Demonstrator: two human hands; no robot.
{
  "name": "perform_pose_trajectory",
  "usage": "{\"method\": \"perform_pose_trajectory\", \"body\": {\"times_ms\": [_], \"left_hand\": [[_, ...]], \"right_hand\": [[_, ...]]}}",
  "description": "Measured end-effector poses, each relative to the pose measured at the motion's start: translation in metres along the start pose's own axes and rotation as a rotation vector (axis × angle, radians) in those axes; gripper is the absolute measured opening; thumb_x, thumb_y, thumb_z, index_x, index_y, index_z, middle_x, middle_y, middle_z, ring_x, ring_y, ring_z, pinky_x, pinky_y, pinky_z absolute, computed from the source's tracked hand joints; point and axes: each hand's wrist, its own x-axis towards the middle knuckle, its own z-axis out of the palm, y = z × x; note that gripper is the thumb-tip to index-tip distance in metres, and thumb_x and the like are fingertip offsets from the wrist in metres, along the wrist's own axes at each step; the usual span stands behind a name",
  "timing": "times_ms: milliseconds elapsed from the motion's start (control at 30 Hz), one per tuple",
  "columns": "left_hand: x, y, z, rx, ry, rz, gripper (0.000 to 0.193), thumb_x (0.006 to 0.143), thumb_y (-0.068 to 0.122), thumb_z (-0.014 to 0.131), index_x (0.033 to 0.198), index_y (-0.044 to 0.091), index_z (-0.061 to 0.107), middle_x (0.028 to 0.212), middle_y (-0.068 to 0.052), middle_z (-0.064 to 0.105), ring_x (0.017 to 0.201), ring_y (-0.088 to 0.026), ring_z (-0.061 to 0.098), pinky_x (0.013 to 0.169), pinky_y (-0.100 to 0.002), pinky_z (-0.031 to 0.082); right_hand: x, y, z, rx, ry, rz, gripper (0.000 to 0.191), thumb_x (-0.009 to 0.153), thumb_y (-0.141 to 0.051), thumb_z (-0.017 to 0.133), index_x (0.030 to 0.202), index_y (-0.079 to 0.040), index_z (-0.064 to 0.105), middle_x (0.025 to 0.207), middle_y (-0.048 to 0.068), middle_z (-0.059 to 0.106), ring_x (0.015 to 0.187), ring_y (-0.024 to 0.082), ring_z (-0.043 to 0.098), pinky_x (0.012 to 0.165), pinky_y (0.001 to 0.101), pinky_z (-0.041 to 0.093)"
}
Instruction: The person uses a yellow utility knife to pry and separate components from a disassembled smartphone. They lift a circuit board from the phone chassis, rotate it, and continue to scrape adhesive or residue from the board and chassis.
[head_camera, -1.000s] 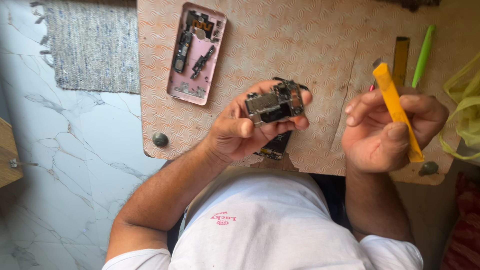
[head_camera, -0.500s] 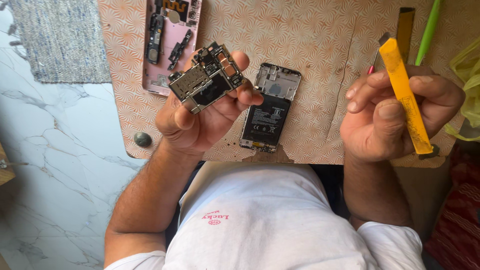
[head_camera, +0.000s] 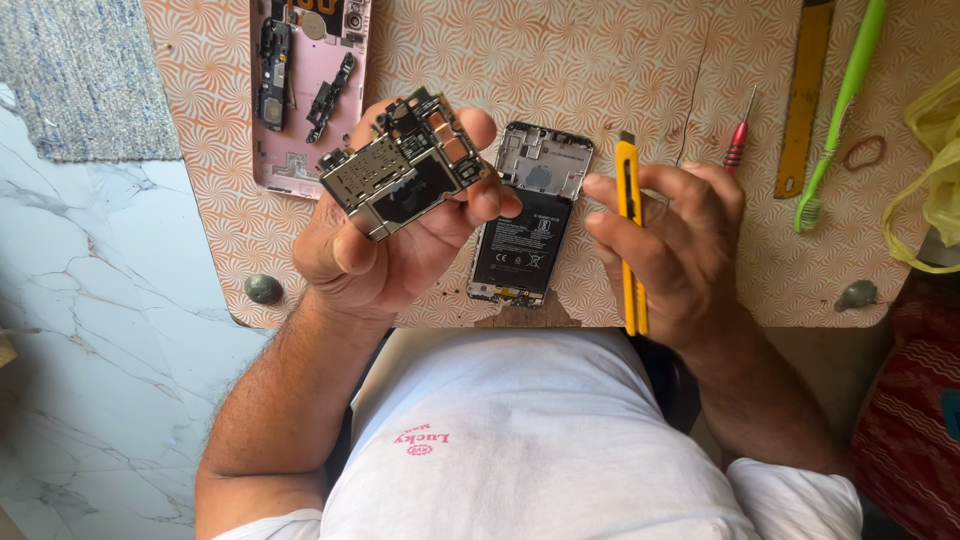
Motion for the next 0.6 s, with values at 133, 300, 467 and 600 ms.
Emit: {"method": "perform_pose_trajectory", "body": {"times_ms": [133, 300, 467, 600], "left_hand": [[0.002, -0.001, 0.005, -0.002, 0.042, -0.003, 0.081, 0.083, 0.028, 0.09, 0.147, 0.003, 0.047, 0.148, -0.026, 0.054, 0.118, -0.033, 0.065, 0.11, -0.053, 0.044], [0.003, 0.001, 0.012, -0.009, 0.076, -0.007, 0.081, 0.084, 0.027, 0.091, 0.147, 0.003, 0.046, 0.146, -0.025, 0.051, 0.118, -0.033, 0.064, 0.11, -0.052, 0.045], [0.004, 0.0, 0.017, -0.027, 0.082, -0.013, 0.08, 0.083, 0.026, 0.092, 0.145, 0.005, 0.046, 0.148, -0.025, 0.05, 0.117, -0.031, 0.064, 0.108, -0.049, 0.047], [0.008, -0.001, 0.016, -0.034, 0.074, -0.041, 0.078, 0.081, 0.023, 0.092, 0.143, 0.006, 0.048, 0.143, -0.028, 0.05, 0.115, -0.032, 0.066, 0.106, -0.047, 0.047]], "right_hand": [[0.001, 0.003, 0.003, 0.058, -0.064, 0.052, 0.026, 0.098, -0.006, 0.077, 0.119, -0.012, 0.062, 0.131, 0.008, 0.073, 0.122, 0.032, 0.062, 0.112, 0.0539, 0.036], [-0.001, 0.008, 0.007, 0.16, -0.053, 0.065, 0.029, 0.098, -0.004, 0.078, 0.119, -0.017, 0.063, 0.128, 0.004, 0.074, 0.126, 0.03, 0.062, 0.121, 0.0528, 0.032], [-0.004, 0.013, 0.007, 0.169, -0.08, 0.043, 0.031, 0.093, -0.001, 0.075, 0.117, -0.016, 0.063, 0.126, 0.005, 0.075, 0.126, 0.031, 0.062, 0.123, 0.0543, 0.028], [0.002, 0.011, 0.008, 0.137, -0.053, 0.029, 0.026, 0.098, -0.003, 0.074, 0.118, -0.013, 0.063, 0.124, 0.006, 0.075, 0.126, 0.032, 0.062, 0.123, 0.0532, 0.029]]}}
